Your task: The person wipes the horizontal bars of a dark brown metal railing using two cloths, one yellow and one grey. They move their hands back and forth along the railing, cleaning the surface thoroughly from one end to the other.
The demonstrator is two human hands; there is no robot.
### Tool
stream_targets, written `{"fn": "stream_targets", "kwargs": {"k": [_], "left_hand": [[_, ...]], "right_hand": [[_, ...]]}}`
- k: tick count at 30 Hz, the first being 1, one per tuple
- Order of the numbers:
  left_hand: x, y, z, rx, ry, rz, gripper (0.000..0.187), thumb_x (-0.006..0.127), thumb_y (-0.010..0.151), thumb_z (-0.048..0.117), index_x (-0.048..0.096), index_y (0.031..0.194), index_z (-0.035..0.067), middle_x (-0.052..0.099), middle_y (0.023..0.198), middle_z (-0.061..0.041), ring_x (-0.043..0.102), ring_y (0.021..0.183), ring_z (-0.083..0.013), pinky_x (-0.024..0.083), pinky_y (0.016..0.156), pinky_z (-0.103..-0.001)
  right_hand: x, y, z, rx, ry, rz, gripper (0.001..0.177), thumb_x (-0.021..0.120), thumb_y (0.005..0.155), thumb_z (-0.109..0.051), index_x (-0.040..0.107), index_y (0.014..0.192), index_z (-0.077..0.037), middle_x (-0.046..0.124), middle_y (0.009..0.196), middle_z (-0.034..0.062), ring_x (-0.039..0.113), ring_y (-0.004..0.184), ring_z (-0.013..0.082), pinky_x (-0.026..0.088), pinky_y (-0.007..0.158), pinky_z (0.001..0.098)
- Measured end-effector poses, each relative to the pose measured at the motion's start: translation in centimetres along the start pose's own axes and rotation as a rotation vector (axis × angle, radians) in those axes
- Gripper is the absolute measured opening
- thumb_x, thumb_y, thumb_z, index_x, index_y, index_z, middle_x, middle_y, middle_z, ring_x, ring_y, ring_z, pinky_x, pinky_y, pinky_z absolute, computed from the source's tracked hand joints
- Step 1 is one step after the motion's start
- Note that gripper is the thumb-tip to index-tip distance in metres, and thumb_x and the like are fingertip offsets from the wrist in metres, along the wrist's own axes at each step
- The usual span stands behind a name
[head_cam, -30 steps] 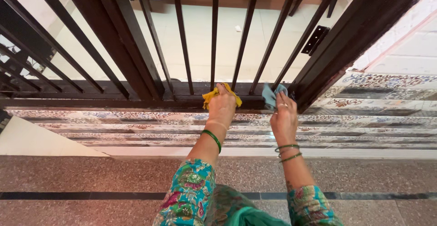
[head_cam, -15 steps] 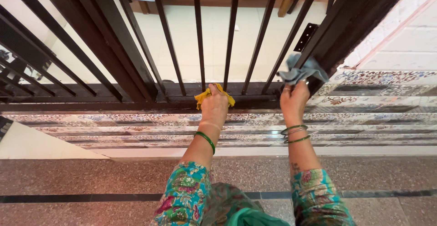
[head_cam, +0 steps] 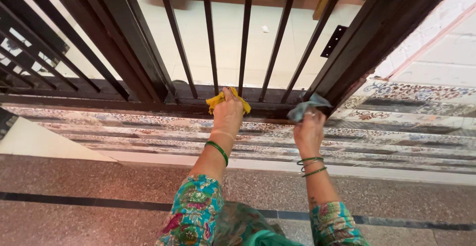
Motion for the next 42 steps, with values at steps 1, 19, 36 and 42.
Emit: {"fn": "stream_targets", "kwargs": {"k": [1, 19, 36, 42], "left_hand": [[0.1, 0.0, 0.0, -0.003, 0.009, 0.010, 0.035, 0.060, 0.092, 0.005, 0.067, 0.125, -0.006, 0.042, 0.149, -0.038, 0.078, 0.079, -0.0332, 0.064, 0.063, -0.038], [2.0, 0.7, -0.4, -0.020, -0.076, 0.084, 0.034, 0.058, 0.092, 0.005, 0.067, 0.122, -0.009, 0.044, 0.147, -0.039, 0.077, 0.081, -0.0355, 0.064, 0.067, -0.041], [2.1, 0.6, -0.9, 0.068, -0.153, 0.079, 0.044, 0.057, 0.091, 0.005, 0.056, 0.131, -0.014, 0.044, 0.146, -0.039, 0.076, 0.079, -0.0369, 0.063, 0.057, -0.045], [0.4, -1.3, -2.8, 0.158, -0.299, 0.231, 0.052, 0.054, 0.090, -0.003, 0.051, 0.141, -0.012, 0.048, 0.146, -0.032, 0.075, 0.073, -0.0395, 0.064, 0.062, -0.042]], "right_hand": [[-0.6, -0.1, -0.9, -0.071, -0.009, 0.044, 0.030, 0.066, 0.067, 0.004, 0.070, 0.097, 0.008, 0.064, 0.125, 0.0294, 0.054, 0.120, 0.0445, 0.054, 0.088, 0.0481], [-6.9, 6.2, -10.7, -0.247, 0.228, 0.305, 0.014, 0.065, 0.086, 0.003, 0.059, 0.097, 0.009, 0.061, 0.104, 0.0254, 0.058, 0.108, 0.0452, 0.051, 0.090, 0.0527], [-6.3, 1.7, -12.3, 0.035, 0.020, 0.096, 0.025, 0.077, 0.087, -0.015, 0.065, 0.075, 0.003, 0.066, 0.072, 0.0214, 0.064, 0.071, 0.0411, 0.052, 0.070, 0.0538], [-8.7, 4.8, -18.4, -0.191, 0.151, 0.289, 0.013, 0.072, 0.083, -0.005, 0.063, 0.087, 0.004, 0.064, 0.098, 0.0241, 0.065, 0.082, 0.0405, 0.053, 0.072, 0.0492]]}}
Point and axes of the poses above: each hand's wrist, its own y-axis towards the middle knuckle, its own x-axis out of the palm, z = x × y, the point moved 5 cm from there along y, towards the middle knuckle
